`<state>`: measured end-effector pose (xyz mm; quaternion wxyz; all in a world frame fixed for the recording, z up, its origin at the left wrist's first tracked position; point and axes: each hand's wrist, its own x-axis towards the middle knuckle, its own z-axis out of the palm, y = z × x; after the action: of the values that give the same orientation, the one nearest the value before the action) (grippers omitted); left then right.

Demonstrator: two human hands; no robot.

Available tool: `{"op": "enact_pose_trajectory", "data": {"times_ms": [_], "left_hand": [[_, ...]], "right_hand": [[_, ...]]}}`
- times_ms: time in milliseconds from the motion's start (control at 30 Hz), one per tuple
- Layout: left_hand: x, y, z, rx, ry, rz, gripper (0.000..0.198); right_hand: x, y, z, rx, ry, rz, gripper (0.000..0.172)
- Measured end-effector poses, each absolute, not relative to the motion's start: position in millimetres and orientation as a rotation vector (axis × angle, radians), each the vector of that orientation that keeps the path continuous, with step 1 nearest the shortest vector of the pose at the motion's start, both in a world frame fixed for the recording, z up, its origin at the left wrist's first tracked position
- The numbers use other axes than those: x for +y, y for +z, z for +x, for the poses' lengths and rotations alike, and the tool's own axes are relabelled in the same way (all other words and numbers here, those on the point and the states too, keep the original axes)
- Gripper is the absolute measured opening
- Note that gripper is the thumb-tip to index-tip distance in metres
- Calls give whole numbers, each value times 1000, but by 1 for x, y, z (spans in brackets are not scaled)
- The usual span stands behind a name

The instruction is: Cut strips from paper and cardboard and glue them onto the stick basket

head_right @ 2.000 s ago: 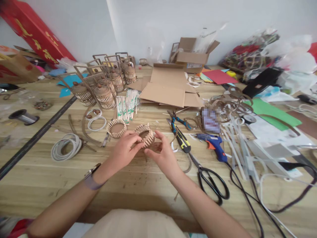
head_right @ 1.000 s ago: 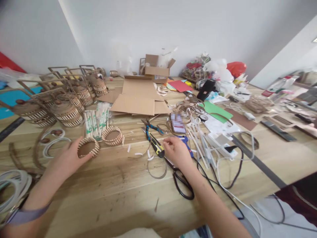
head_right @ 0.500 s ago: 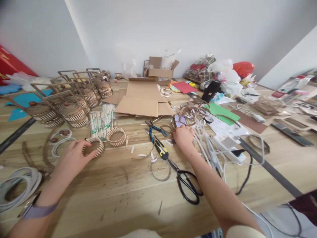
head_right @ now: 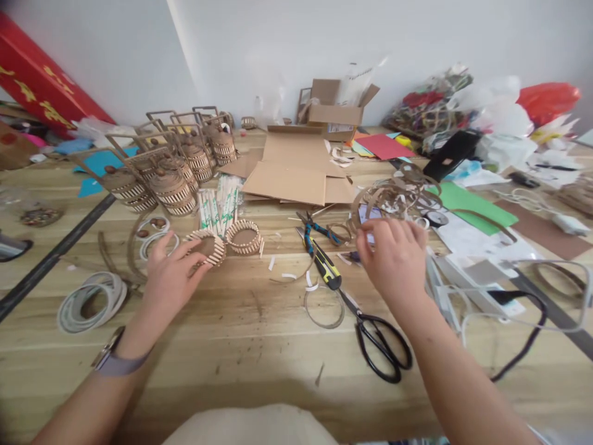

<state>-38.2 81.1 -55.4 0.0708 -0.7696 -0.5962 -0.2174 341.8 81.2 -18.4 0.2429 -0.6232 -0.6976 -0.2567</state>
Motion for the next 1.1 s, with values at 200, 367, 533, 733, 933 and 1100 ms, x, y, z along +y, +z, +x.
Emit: {"op": "enact_pose_trajectory", "data": {"times_ms": [200,367,533,733,933,1100], "left_hand": [[59,-46,-33,-1675,-624,-2352,24],[43,-41,-33,-1678,-649,-2362,25],[28,-39,-32,-1620,-673,-2393,25],[9,-43,-14,-1526,-732,-2512,20],[-3,-58,16,-1409,-706,-2662,19],[11,-74,33,-1360,-587,-2739,14]], "right_hand": [[7,-55,257,-2602,-201,-980,26],[-22,-94,209,-2835,28,-836,21],[1,-97,213,-2850,-21,-1131,18],[34,-91,250,-2662,-126,-1640,19],[59,-85,277,-2496,-106,-1879,23],[64,-70,286,-2380,-6,-1885,21]]}}
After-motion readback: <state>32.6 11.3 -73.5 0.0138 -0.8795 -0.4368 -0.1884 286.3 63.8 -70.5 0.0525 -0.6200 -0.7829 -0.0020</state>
